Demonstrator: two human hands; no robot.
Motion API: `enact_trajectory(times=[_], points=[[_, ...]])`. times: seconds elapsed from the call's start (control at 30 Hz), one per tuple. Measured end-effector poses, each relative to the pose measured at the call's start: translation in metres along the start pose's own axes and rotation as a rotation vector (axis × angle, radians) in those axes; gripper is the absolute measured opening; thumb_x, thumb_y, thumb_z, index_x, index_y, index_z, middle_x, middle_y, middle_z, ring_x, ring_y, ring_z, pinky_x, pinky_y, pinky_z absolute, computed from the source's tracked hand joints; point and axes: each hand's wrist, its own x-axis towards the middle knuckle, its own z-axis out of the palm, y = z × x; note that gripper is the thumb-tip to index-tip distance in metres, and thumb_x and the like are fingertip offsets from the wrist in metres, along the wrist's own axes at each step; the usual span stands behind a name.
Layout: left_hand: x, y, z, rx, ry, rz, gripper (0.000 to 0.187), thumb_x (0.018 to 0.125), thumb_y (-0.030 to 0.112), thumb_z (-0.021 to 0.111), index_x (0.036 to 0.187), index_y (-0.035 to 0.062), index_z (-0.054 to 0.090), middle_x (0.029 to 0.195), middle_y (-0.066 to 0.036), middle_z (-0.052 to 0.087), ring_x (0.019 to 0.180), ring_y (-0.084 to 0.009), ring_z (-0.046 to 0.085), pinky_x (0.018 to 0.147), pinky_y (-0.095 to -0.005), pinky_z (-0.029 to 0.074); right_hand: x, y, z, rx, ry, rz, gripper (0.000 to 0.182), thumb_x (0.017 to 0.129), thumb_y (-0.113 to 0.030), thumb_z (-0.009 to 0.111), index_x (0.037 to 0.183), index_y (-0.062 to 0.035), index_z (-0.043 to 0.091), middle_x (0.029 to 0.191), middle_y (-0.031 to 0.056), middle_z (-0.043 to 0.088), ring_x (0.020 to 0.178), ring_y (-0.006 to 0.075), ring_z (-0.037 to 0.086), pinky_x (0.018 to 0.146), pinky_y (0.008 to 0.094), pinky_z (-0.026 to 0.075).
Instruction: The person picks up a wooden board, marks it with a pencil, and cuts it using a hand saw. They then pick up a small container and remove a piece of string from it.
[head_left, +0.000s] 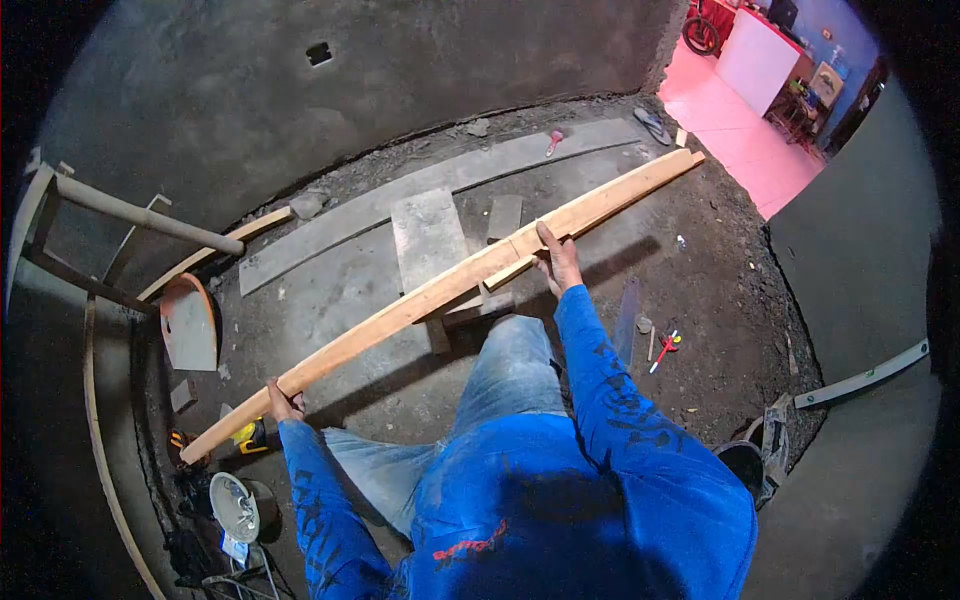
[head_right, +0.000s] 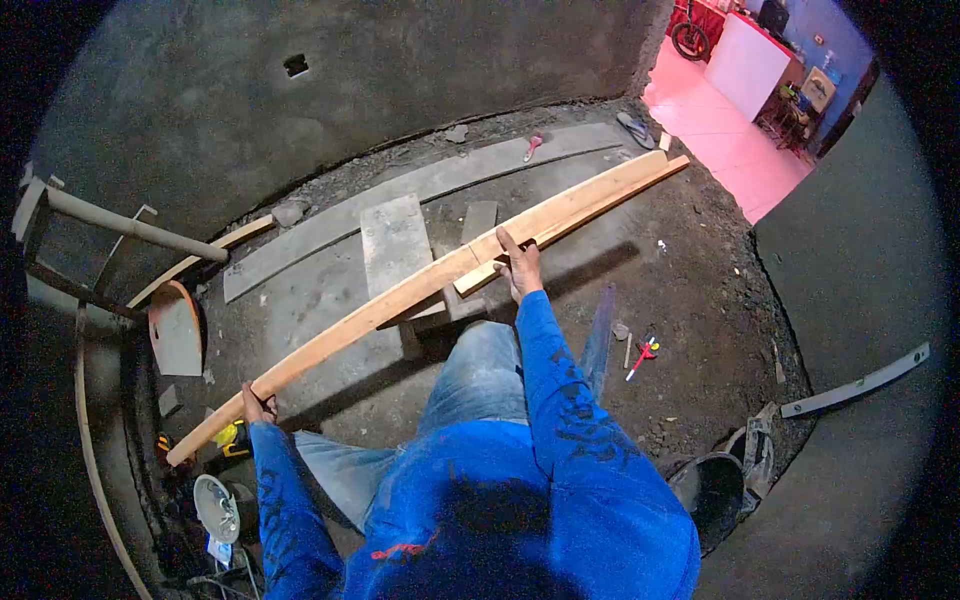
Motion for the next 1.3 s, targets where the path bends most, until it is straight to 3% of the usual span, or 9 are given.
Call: enact_trajectory(times=[0.27, 0.5, 0.53, 0.67, 0.77, 0.83, 0.9, 1.1, 1.3], points=[[0.015, -0.012, 0.011, 0.155, 0.378, -0.103, 0.047, 0.077, 0.052, 0.07, 0.096, 0.0114, 0.056, 0.062, -0.003, 0.055, 0.042, -0.0152, 0.048, 0.034, -0.0237, 0.035, -0.002, -0.019, 0.04, -0.173, 0.168, -0.11, 0.06, 0.068, -0.039, 0.083, 0.102, -0.0023, 0.05, 0.08, 0.0071, 0.06, 0.057, 0.0131, 0.057, 0.046, 0.0258, 0.048], [0.011, -0.056, 0.01, -0.033, 0.201, 0.0, 0.048, 0.08, 0.046, 0.072, 0.093, 0.0034, 0.054, 0.059, -0.006, 0.049, 0.038, -0.0161, 0.041, 0.031, -0.0255, 0.03, 0.008, -0.014, 0.059, -0.357, 0.154, -0.313, 0.045, 0.071, -0.032, 0.082, 0.093, -0.0054, 0.053, 0.075, 0.004, 0.059, 0.049, 0.0093, 0.053, 0.043, 0.0243, 0.048], [0.001, -0.061, 0.012, -0.026, 0.145, 0.005, 0.048, 0.08, 0.044, 0.072, 0.095, 0.0016, 0.054, 0.061, -0.007, 0.051, 0.042, -0.0177, 0.046, 0.034, -0.0268, 0.036, 0.016, -0.015, 0.056, -0.432, 0.142, -0.325, 0.065, 0.069, -0.033, 0.084, 0.111, 0.0031, 0.051, 0.098, 0.0135, 0.063, 0.075, 0.0185, 0.063, 0.056, 0.0289, 0.054], [-0.009, -0.067, 0.02, 0.004, 0.219, -0.052, 0.057, 0.079, 0.04, 0.074, 0.11, -0.0032, 0.055, 0.094, -0.02, 0.062, 0.073, -0.0299, 0.064, 0.068, -0.0412, 0.057, 0.007, -0.022, 0.066, -0.431, 0.18, -0.285, 0.058, 0.066, -0.031, 0.085, 0.094, 0.0102, 0.054, 0.094, 0.0163, 0.061, 0.068, 0.0205, 0.063, 0.051, 0.0337, 0.059], [-0.025, -0.066, 0.033, 0.05, 0.382, 0.06, 0.073, 0.079, 0.034, 0.074, 0.134, 0.0048, 0.036, 0.105, -0.019, 0.061, 0.079, -0.0321, 0.067, 0.064, -0.0426, 0.057, 0.007, -0.021, 0.064, -0.418, 0.153, -0.248, 0.051, 0.068, -0.032, 0.085, 0.095, 0.0037, 0.059, 0.085, 0.0098, 0.063, 0.064, 0.0177, 0.062, 0.047, 0.0302, 0.053], [-0.007, -0.075, 0.031, 0.492, 0.651, 0.124, 0.078, 0.078, 0.027, 0.073, 0.139, 0.0051, 0.031, 0.117, -0.027, 0.057, 0.103, -0.0405, 0.06, 0.089, -0.0463, 0.049, 0.018, -0.019, 0.055, -0.412, 0.139, -0.197, 0.041, 0.071, -0.029, 0.084, 0.093, -0.0011, 0.062, 0.081, 0.0059, 0.062, 0.055, 0.0128, 0.054, 0.043, 0.0278, 0.047], [-0.048, -0.059, 0.048, 0.705, 0.598, 0.568, 0.059, 0.081, 0.016, 0.063, 0.136, 0.008, 0.041, 0.126, -0.021, 0.056, 0.116, -0.0386, 0.054, 0.101, -0.0407, 0.041, 0.019, -0.018, 0.056, -0.401, 0.131, -0.216, 0.038, 0.071, -0.03, 0.084, 0.093, -0.0074, 0.062, 0.078, 0.0015, 0.06, 0.053, 0.0104, 0.05, 0.044, 0.0249, 0.044], [-0.066, -0.034, 0.05, 0.673, 0.557, 0.332, 0.051, 0.084, 0.011, 0.05, 0.135, 0.0156, 0.049, 0.123, -0.019, 0.059, 0.115, -0.0372, 0.055, 0.099, -0.0426, 0.042, -0.002, -0.025, 0.072, -0.347, 0.119, -0.192, 0.032, 0.071, -0.03, 0.084, 0.081, -0.0095, 0.061, 0.063, -0.0014, 0.051, 0.047, 0.0089, 0.045, 0.046, 0.0232, 0.041], [-0.026, -0.056, 0.026, 0.524, 0.511, 0.278, 0.06, 0.081, 0.005, 0.045, 0.138, 0.0246, 0.046, 0.104, -0.017, 0.066, 0.066, -0.0261, 0.067, 0.059, -0.0367, 0.056, -0.004, -0.025, 0.072, -0.335, 0.097, -0.223, 0.033, 0.071, -0.03, 0.084, 0.083, -0.0104, 0.059, 0.061, -0.0011, 0.051, 0.046, 0.0091, 0.046, 0.044, 0.0234, 0.041]])
